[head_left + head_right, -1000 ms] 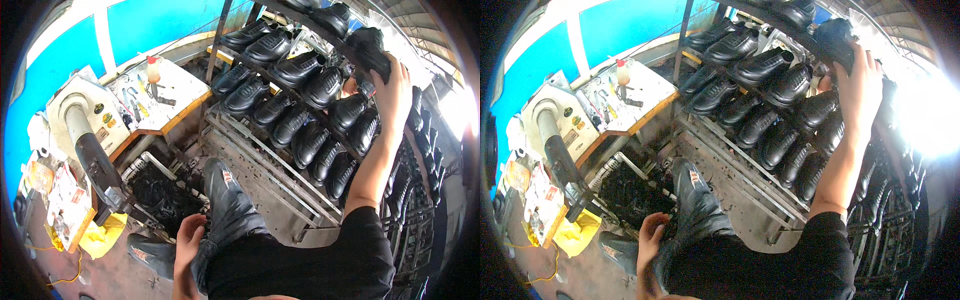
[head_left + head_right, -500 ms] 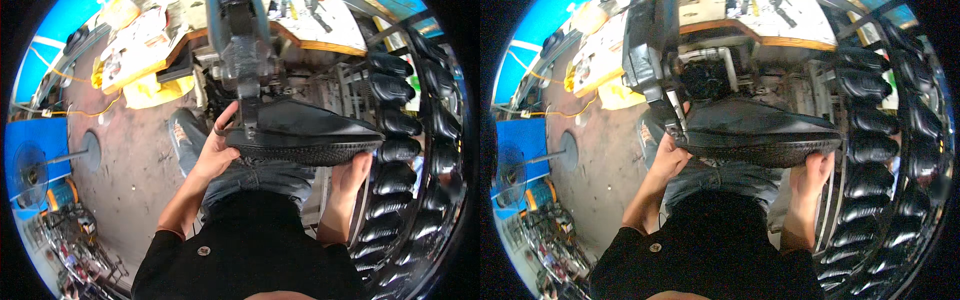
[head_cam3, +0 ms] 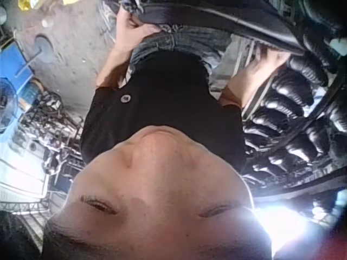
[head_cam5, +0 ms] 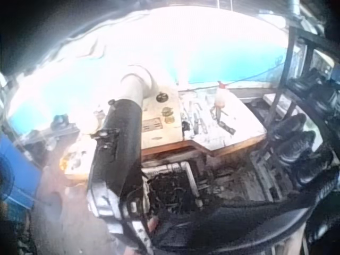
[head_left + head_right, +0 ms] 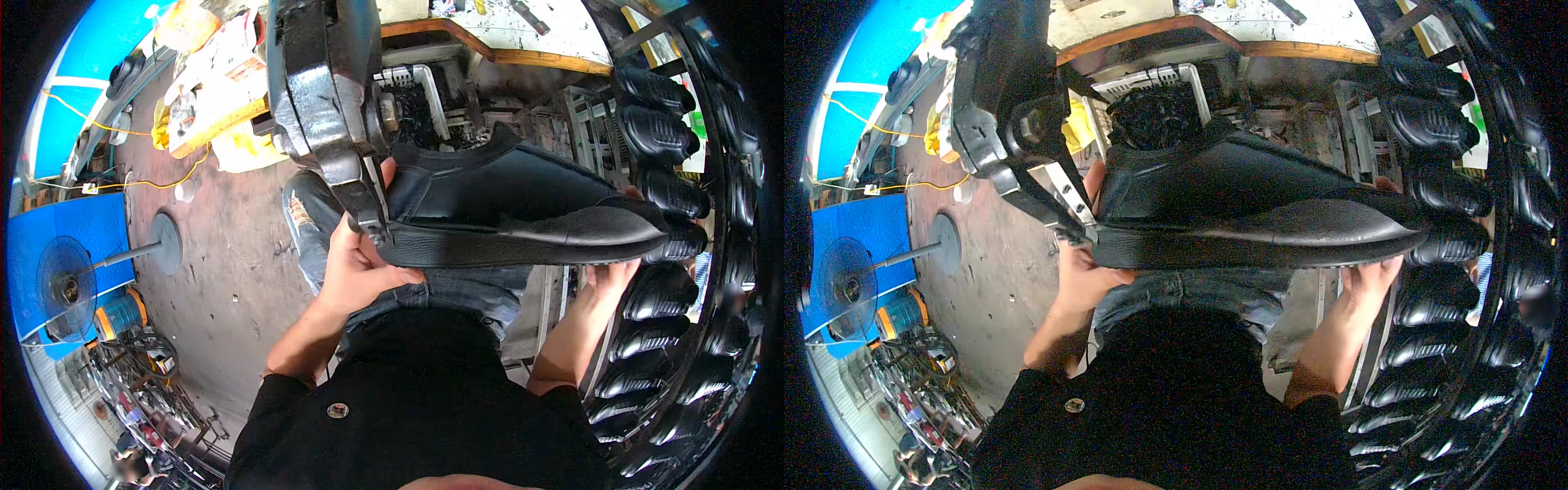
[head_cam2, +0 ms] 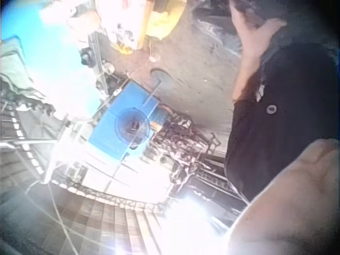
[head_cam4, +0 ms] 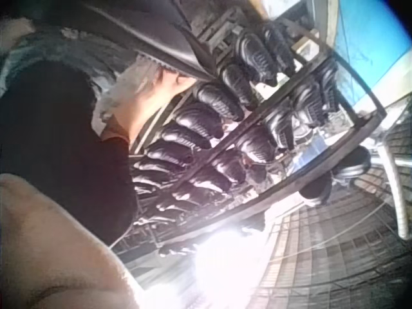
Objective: Manually press the soles of shoes onto the uppers using a specialized industrial press machine.
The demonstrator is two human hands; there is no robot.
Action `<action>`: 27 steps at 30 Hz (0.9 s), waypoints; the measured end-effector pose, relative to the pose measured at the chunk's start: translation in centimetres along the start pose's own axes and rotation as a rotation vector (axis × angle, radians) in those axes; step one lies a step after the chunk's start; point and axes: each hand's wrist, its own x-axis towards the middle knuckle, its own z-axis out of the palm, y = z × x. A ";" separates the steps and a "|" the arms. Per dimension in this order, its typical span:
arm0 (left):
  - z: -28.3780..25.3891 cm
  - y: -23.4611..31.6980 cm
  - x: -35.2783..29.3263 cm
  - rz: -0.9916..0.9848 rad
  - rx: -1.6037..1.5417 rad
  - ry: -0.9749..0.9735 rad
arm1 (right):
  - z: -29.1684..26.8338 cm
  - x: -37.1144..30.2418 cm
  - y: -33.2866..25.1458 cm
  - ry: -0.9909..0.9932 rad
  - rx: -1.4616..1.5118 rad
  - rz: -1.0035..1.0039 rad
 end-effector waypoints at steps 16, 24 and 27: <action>-2.6 -1.7 -1.8 0.064 -0.165 0.125 | 1.6 0.5 0.1 -0.241 0.065 -0.155; -7.3 0.5 -3.5 0.071 -0.146 0.336 | 8.8 -1.3 1.3 -0.322 -0.075 0.129; -9.0 1.2 -4.0 0.105 -0.110 0.344 | 11.0 -1.3 1.5 -0.425 -0.043 0.189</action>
